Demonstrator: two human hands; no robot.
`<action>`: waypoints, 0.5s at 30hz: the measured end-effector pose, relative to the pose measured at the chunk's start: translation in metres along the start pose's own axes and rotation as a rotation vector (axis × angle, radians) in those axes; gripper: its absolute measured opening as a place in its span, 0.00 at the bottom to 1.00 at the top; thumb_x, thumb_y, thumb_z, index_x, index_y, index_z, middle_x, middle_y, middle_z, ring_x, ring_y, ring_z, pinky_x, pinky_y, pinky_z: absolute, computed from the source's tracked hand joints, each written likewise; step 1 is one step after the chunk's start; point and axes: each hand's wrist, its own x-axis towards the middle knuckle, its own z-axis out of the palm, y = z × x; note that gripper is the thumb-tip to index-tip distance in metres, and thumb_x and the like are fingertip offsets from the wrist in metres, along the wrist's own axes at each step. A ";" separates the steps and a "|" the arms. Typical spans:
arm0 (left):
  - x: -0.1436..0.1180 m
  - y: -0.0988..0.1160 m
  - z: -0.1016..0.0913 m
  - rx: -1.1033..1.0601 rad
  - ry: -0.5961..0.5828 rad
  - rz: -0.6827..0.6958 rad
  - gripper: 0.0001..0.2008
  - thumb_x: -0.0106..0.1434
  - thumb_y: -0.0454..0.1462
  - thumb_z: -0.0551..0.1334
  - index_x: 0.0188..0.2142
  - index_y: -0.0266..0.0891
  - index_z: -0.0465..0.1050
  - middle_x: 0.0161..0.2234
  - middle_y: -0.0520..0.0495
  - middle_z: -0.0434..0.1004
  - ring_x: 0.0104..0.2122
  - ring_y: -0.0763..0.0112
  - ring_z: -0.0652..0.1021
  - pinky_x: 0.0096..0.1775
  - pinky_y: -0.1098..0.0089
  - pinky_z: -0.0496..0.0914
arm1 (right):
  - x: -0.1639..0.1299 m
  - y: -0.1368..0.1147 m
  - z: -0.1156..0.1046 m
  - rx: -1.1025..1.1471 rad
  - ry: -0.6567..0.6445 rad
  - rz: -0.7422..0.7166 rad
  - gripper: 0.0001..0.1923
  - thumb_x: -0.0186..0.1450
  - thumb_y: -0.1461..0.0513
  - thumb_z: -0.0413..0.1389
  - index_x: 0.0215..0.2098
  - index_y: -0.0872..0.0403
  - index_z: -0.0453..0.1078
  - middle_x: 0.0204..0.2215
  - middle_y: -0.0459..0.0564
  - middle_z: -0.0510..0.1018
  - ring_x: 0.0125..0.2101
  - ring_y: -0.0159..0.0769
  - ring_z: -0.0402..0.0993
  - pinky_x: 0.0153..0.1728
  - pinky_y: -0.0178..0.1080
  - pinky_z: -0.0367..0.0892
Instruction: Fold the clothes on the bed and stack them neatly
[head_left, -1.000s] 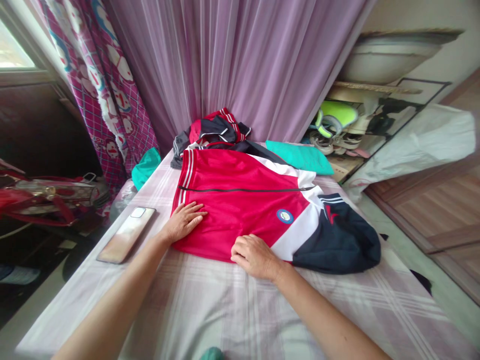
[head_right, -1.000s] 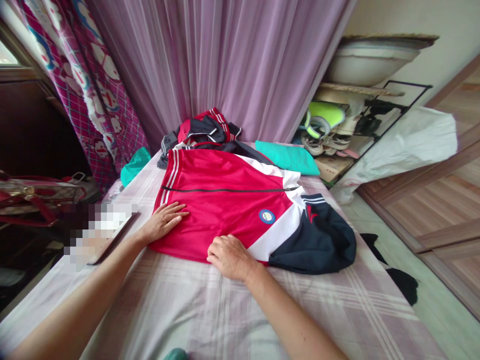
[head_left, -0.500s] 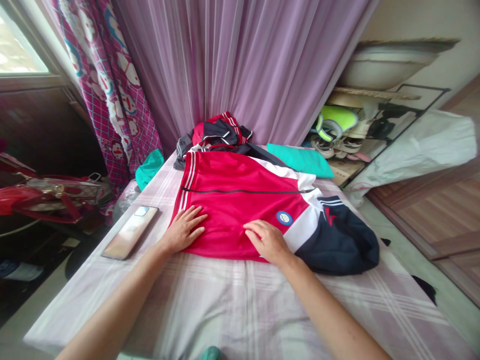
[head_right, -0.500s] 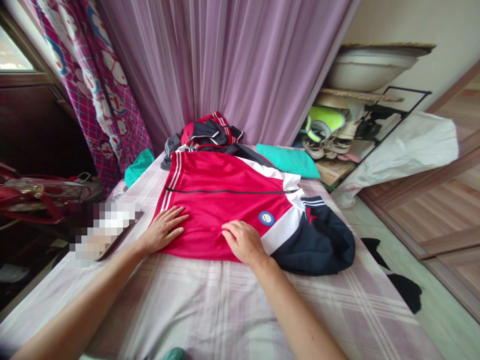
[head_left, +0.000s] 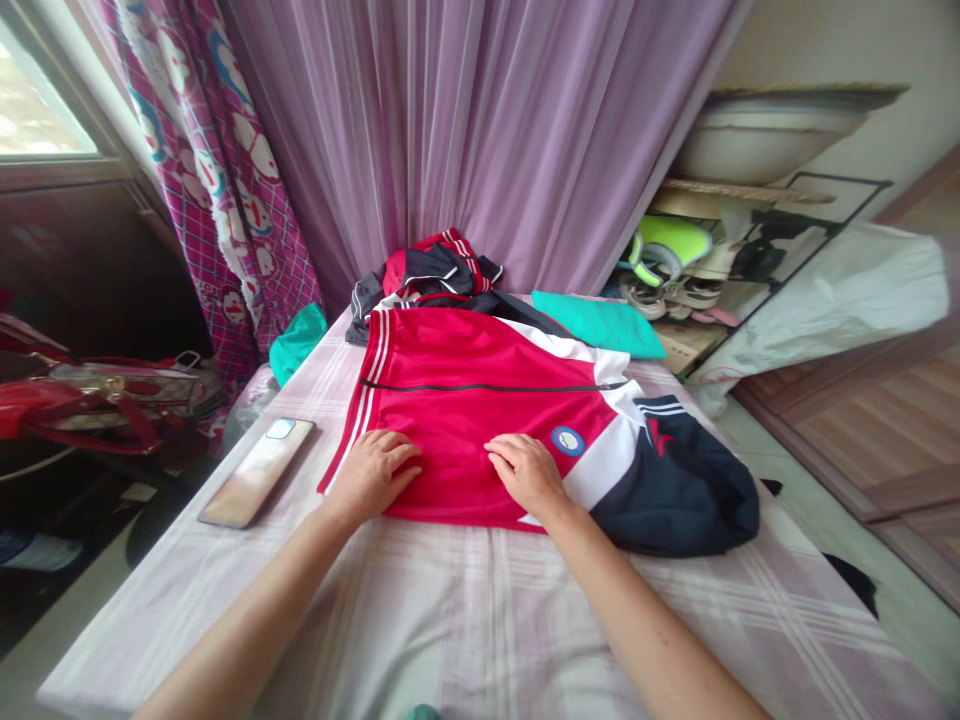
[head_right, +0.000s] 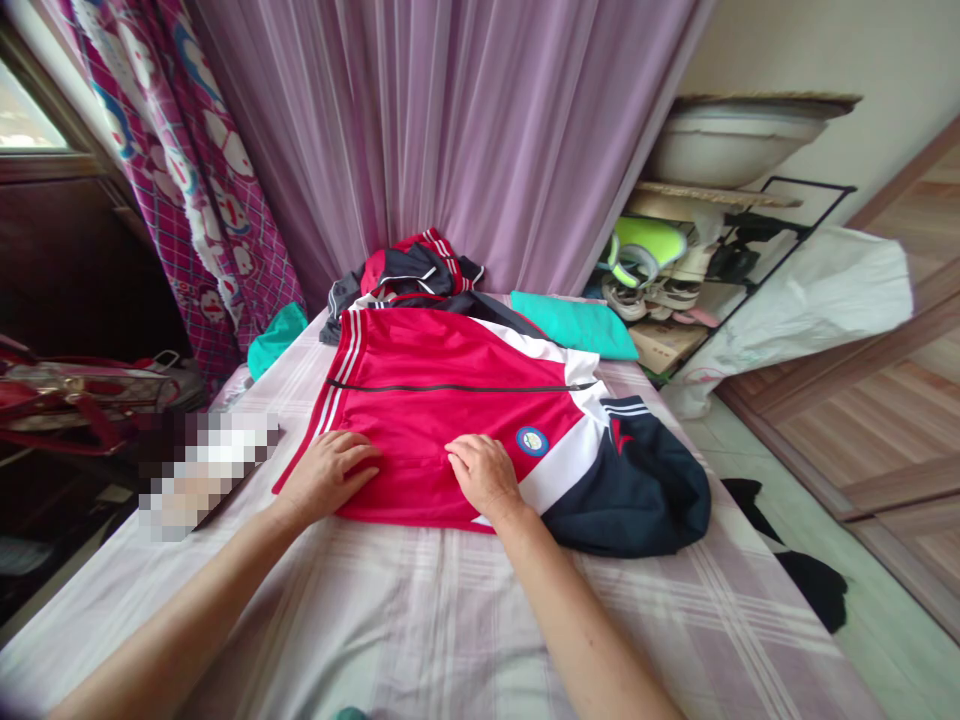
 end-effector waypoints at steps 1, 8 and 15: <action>0.004 0.008 -0.003 0.019 -0.037 0.008 0.11 0.68 0.43 0.58 0.43 0.44 0.78 0.41 0.45 0.80 0.43 0.61 0.77 0.47 0.59 0.68 | 0.002 -0.001 0.000 0.027 -0.004 -0.019 0.12 0.69 0.62 0.52 0.42 0.49 0.78 0.41 0.51 0.82 0.42 0.38 0.76 0.48 0.41 0.68; 0.033 0.045 -0.014 0.172 -0.228 -0.026 0.09 0.66 0.37 0.58 0.39 0.40 0.77 0.37 0.44 0.78 0.38 0.60 0.76 0.40 0.61 0.66 | 0.003 -0.006 0.008 0.112 -0.030 -0.011 0.08 0.64 0.64 0.58 0.41 0.49 0.77 0.38 0.48 0.80 0.40 0.37 0.75 0.45 0.40 0.69; 0.038 0.051 0.000 0.024 -0.108 -0.189 0.11 0.69 0.40 0.56 0.35 0.41 0.76 0.34 0.47 0.78 0.36 0.65 0.78 0.36 0.67 0.66 | 0.002 -0.013 0.002 0.055 -0.065 0.004 0.10 0.63 0.60 0.61 0.43 0.51 0.76 0.39 0.50 0.79 0.42 0.40 0.74 0.47 0.41 0.68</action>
